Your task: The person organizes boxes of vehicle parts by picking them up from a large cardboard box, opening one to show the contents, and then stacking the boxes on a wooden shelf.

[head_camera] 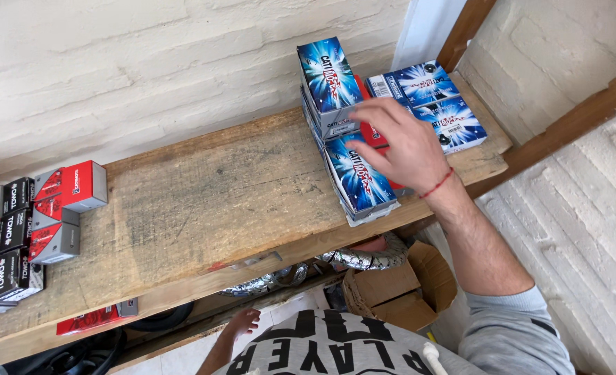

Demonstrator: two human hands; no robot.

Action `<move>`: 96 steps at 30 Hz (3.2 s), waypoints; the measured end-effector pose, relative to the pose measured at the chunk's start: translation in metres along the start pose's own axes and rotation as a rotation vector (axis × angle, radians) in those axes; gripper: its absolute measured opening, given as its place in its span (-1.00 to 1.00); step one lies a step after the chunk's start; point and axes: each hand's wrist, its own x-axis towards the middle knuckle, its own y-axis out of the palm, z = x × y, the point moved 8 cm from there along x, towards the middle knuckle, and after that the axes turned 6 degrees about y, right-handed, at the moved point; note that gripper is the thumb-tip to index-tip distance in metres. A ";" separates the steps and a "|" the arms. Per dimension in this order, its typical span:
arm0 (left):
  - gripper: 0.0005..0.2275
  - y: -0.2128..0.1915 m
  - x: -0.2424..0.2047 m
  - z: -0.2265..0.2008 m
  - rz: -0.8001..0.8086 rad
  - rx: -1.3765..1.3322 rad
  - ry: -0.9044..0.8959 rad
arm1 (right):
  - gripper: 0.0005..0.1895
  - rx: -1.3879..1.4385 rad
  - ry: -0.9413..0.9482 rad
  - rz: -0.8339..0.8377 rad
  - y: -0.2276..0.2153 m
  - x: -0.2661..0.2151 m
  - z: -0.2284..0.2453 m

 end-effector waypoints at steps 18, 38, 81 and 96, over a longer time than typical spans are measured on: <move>-0.63 -0.038 0.000 0.039 0.199 0.231 0.013 | -0.80 0.570 0.944 0.275 0.167 -0.333 0.138; -0.63 0.090 -0.044 -0.026 0.621 0.824 0.233 | -0.79 0.568 2.392 -0.968 0.307 -0.990 0.546; -0.85 0.532 -0.462 -0.174 0.809 0.935 1.598 | -0.60 -0.739 1.801 -0.564 -0.197 -0.902 0.429; -0.67 0.705 -0.485 -0.212 1.034 1.404 1.630 | -0.14 -0.640 1.875 -0.643 -0.206 -0.901 0.423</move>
